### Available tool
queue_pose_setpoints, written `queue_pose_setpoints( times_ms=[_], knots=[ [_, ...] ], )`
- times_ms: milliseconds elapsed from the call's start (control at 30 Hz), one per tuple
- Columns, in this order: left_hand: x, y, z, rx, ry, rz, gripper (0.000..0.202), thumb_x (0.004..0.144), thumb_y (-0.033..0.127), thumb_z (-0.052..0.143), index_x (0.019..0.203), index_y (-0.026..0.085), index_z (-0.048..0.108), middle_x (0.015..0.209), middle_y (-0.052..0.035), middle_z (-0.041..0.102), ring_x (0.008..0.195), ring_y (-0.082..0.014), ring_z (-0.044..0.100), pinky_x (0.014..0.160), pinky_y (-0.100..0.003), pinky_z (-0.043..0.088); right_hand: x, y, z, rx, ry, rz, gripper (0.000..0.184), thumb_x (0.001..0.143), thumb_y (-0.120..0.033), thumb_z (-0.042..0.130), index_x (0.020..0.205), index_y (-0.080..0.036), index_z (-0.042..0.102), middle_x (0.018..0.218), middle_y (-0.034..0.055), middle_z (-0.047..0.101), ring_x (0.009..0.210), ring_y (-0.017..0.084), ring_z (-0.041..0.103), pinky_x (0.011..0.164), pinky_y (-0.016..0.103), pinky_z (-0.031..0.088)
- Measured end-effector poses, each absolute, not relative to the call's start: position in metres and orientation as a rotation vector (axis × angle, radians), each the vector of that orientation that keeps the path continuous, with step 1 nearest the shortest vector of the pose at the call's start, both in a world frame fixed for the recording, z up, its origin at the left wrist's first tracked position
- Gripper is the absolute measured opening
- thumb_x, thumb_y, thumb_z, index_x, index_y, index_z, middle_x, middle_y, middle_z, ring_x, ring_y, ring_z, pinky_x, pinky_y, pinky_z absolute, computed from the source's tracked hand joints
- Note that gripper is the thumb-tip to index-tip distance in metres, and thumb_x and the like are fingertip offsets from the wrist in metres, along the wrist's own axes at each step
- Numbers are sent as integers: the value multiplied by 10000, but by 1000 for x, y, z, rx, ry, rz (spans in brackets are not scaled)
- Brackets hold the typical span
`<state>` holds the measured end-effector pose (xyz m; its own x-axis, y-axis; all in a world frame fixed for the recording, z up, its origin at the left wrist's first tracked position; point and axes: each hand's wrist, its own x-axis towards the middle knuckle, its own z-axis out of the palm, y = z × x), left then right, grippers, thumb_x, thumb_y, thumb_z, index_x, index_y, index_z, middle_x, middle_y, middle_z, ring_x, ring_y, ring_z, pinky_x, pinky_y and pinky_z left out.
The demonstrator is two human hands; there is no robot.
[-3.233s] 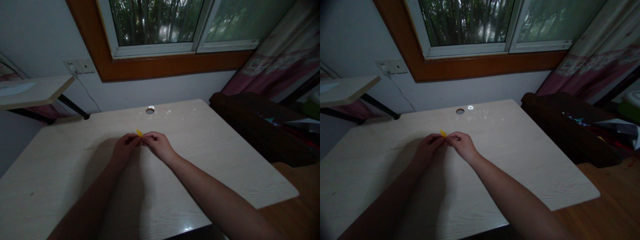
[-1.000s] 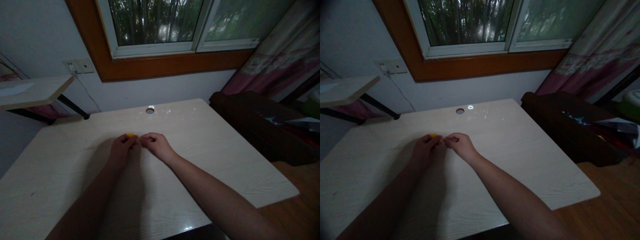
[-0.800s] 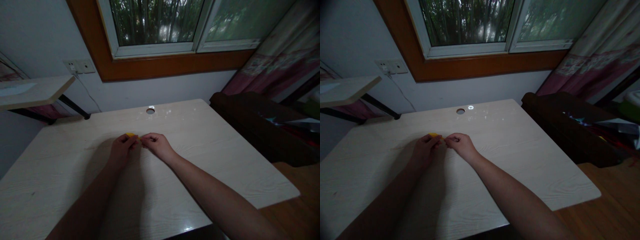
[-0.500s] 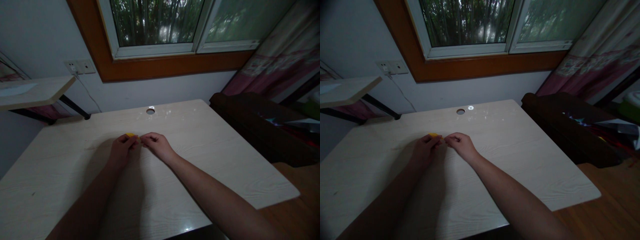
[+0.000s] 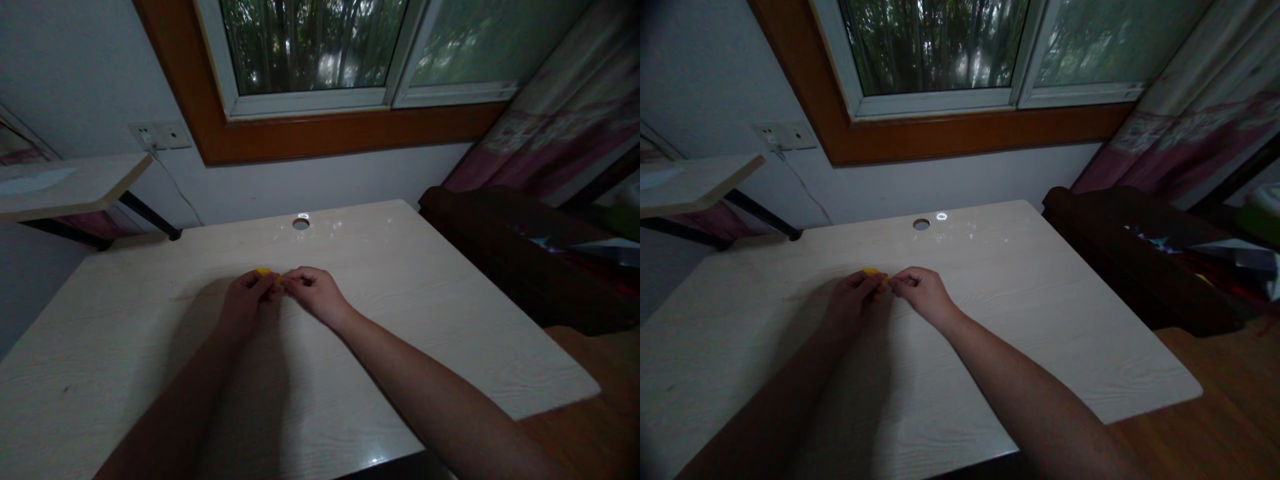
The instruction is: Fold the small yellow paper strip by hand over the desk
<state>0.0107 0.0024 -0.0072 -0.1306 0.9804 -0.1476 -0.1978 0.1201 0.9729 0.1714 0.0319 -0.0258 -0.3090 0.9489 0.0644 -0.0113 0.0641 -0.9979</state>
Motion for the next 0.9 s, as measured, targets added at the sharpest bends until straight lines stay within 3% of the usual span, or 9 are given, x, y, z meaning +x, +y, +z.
queue_pose_setpoints(
  times_ms=[567, 900],
  knots=[
    [6, 1, -4, 1185, 1379, 1231, 230, 729, 384, 732, 708, 159, 691, 648, -27, 672, 570, -119, 572, 581, -236, 430, 173, 31, -24, -969, -1519, 1372, 249, 805, -393, 666, 882, -165, 727, 823, 61, 720, 718, 151, 635, 668, 265, 479],
    [11, -1, -1, 1172, 1273, 1233, 215, 756, 364, 709, 686, 169, 652, 615, -1, 637, 575, -113, 546, 581, -230, 409, 175, 32, -21, -987, -1636, 1353, 258, 839, -404, 628, 811, -162, 711, 722, 31, 675, 653, 129, 582, 609, 239, 431]
  ],
)
